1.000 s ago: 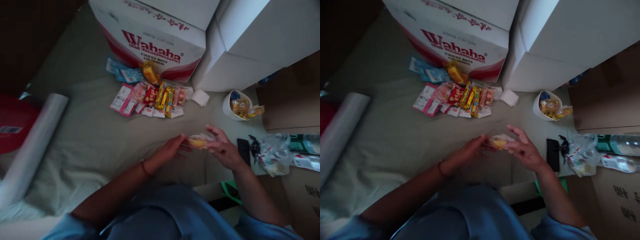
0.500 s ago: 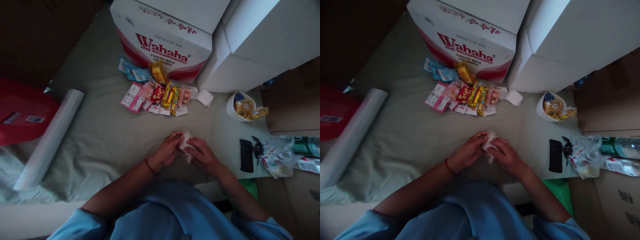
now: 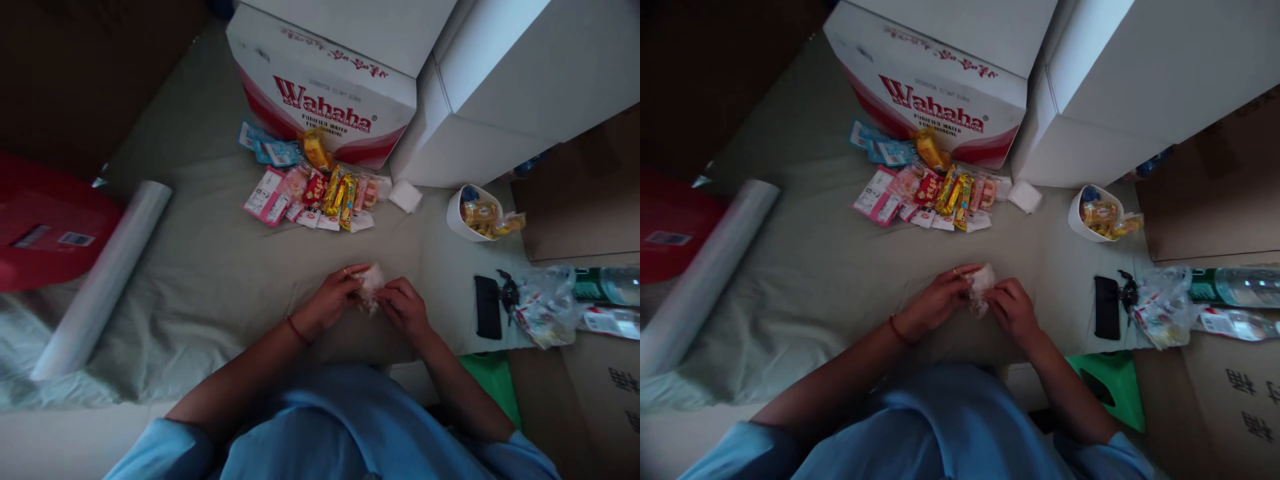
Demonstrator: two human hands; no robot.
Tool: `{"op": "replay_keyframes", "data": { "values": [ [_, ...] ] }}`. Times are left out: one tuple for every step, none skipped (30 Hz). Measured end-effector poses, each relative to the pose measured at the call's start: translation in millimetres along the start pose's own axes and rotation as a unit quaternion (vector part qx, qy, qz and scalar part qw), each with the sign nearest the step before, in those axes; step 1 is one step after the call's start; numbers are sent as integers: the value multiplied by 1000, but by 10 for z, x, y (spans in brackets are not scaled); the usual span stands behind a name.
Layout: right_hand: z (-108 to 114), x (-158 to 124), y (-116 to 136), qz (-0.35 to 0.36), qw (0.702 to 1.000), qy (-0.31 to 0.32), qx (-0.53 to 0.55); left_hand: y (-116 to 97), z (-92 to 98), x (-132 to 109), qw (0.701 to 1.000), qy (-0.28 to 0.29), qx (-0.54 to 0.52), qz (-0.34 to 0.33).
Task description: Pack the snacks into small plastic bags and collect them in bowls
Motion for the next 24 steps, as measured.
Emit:
{"op": "replay_keyframes", "data": {
  "values": [
    [20, -4, 44, 13, 1000, -7, 7, 32, 26, 10, 1000, 0, 5, 7],
    [33, -2, 89, 27, 999, -9, 14, 56, 59, 23, 1000, -4, 19, 7],
    [35, 8, 127, 39, 999, -4, 22, 69, 92, 39, 999, -7, 43, 0],
    [30, 24, 154, 48, 998, 5, 30, 68, 120, 53, 997, -10, 78, -13],
    [15, 47, 165, 51, 998, 17, 39, 52, 139, 64, 992, -12, 121, -31],
    [-5, 75, 155, 46, 997, 30, 45, 24, 149, 67, 984, -14, 168, -53],
    [-37, 102, 123, 34, 997, 43, 51, -13, 150, 63, 974, -15, 213, -77],
    [-76, 127, 72, 15, 997, 56, 56, -55, 144, 49, 962, -17, 254, -100],
    [-123, 144, 8, -8, 996, 68, 62, -100, 133, 28, 950, -19, 287, -121],
    [-171, 151, -66, -36, 994, 75, 70, -143, 115, 0, 939, -19, 313, -141],
    [-213, 148, -147, -67, 992, 74, 82, -177, 86, -31, 929, -14, 334, -156],
    [-244, 136, -227, -99, 988, 66, 97, -207, 52, -65, 921, -9, 351, -171],
    [-266, 116, -300, -130, 983, 52, 115, -233, 19, -101, 913, -4, 365, -182],
    [-278, 90, -363, -158, 978, 34, 133, -258, -10, -137, 905, -3, 378, -193],
    [-283, 63, -410, -182, 972, 19, 150, -284, -33, -173, 899, -5, 389, -202],
    [-285, 38, -434, -200, 965, 9, 167, -314, -52, -209, 893, -10, 397, -213],
    [-290, 21, -434, -210, 960, 9, 186, -348, -69, -243, 887, -15, 404, -224],
    [-293, 9, -415, -214, 954, 17, 208, -386, -86, -276, 881, -19, 409, -236],
    [-284, -2, -390, -217, 948, 25, 232, -428, -102, -307, 875, -22, 414, -250],
    [-257, -18, -374, -224, 940, 27, 256, -477, -113, -338, 866, -28, 422, -267],
    [-209, -46, -384, -242, 930, 16, 277, -531, -119, -368, 853, -38, 434, -286],
    [-156, -93, -421, -272, 915, -4, 297, -580, -130, -398, 837, -49, 451, -307],
    [-119, -164, -475, -313, 894, -26, 318, -613, -158, -425, 817, -53, 471, -329],
    [-121, -252, -526, -359, 866, -41, 346, -620, -220, -451, 796, -40, 491, -352]
  ]
}}
Point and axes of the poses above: each hand's wrist, its own x-axis towards the middle knuckle, its own z-axis out of the back of the hand, y = z × x, the point moved 10 cm from there along x, towards the middle knuckle, and after that the axes turned 1 degree about y, right-handed, at the moved point
